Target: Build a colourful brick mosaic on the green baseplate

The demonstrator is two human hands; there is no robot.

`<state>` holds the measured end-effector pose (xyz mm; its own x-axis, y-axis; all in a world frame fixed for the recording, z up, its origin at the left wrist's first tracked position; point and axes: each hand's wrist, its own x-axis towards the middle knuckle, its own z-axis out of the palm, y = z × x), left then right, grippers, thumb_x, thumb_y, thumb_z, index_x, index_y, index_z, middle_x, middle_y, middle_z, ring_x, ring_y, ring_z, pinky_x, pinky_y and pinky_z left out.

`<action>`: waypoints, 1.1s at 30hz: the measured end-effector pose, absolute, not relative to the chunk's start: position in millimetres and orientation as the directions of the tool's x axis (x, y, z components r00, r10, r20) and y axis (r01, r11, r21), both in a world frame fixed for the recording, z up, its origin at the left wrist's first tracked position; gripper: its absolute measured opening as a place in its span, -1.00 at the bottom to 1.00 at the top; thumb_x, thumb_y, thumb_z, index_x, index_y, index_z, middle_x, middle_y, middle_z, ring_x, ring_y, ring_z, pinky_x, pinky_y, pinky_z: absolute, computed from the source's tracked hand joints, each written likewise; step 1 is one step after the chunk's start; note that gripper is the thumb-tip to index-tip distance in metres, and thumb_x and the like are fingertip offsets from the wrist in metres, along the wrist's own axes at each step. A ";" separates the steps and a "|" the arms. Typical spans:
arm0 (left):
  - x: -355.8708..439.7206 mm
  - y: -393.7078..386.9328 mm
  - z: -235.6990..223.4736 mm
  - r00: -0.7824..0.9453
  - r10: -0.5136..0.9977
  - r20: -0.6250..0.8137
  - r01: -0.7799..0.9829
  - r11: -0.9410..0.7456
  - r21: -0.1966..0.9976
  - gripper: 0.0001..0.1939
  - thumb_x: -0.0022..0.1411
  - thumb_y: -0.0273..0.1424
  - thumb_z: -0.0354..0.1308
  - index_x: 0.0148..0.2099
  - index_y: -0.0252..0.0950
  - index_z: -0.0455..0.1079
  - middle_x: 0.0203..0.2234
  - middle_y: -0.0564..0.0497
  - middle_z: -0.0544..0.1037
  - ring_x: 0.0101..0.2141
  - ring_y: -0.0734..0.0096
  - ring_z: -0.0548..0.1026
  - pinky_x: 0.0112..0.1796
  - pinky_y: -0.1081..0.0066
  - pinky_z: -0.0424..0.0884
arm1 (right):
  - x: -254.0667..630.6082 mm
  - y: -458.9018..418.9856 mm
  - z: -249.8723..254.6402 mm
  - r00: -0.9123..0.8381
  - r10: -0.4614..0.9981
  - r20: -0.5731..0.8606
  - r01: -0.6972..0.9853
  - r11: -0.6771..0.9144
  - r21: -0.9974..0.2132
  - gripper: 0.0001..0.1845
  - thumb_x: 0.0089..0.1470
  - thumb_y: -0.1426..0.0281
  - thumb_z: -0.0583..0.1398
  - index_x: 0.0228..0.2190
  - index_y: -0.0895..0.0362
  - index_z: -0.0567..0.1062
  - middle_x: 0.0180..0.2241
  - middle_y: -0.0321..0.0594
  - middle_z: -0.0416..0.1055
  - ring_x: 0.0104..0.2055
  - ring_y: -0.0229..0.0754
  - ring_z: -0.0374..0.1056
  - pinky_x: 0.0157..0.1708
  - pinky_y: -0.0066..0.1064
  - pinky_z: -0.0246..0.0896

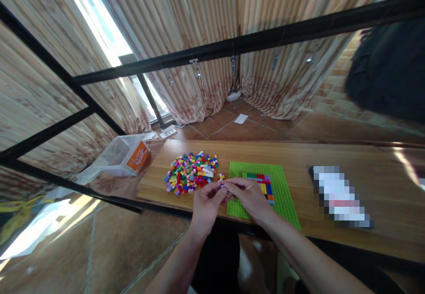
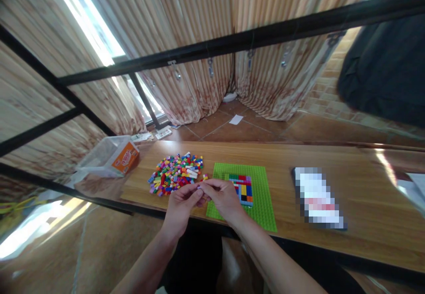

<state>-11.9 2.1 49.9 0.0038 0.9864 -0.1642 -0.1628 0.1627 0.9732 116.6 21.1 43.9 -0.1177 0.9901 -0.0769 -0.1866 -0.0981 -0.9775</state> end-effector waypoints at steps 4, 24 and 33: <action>-12.6 2.6 47.5 0.006 0.977 -0.215 -0.287 0.208 0.935 -0.73 -0.03 -0.27 0.37 -0.26 -0.30 0.57 -0.50 0.01 0.59 -0.50 0.49 0.48 -0.43 0.49 0.40 | 114.3 22.1 42.6 -0.128 0.989 -0.071 -0.213 -0.098 -0.972 -0.69 -0.12 0.12 0.32 -0.45 0.12 0.64 -0.57 -0.26 0.48 -0.53 -0.28 0.31 -0.47 -0.41 0.27; -3.5 3.9 34.9 0.180 0.836 -0.518 -0.780 0.442 0.443 -0.80 0.16 -0.54 -0.02 -0.38 -0.40 0.45 -0.48 -0.08 0.51 -0.40 0.41 0.51 -0.34 0.48 0.46 | 113.8 11.2 36.6 -0.341 0.890 0.303 0.222 0.390 -0.894 -0.79 0.02 0.51 0.22 -0.34 -0.01 0.62 -0.23 -0.24 0.53 -0.17 -0.20 0.44 -0.10 -0.31 0.34; -21.5 28.0 43.3 -0.017 0.828 -0.561 -0.810 0.317 0.493 -0.88 0.14 -0.63 0.07 -0.37 -0.42 0.42 -0.51 -0.05 0.48 -0.48 0.51 0.46 -0.43 0.56 0.41 | 118.0 9.7 41.0 -0.302 0.872 0.386 0.261 0.465 -0.846 -0.82 0.16 0.39 0.15 -0.31 0.01 0.58 -0.26 -0.24 0.51 -0.20 -0.22 0.43 -0.17 -0.38 0.32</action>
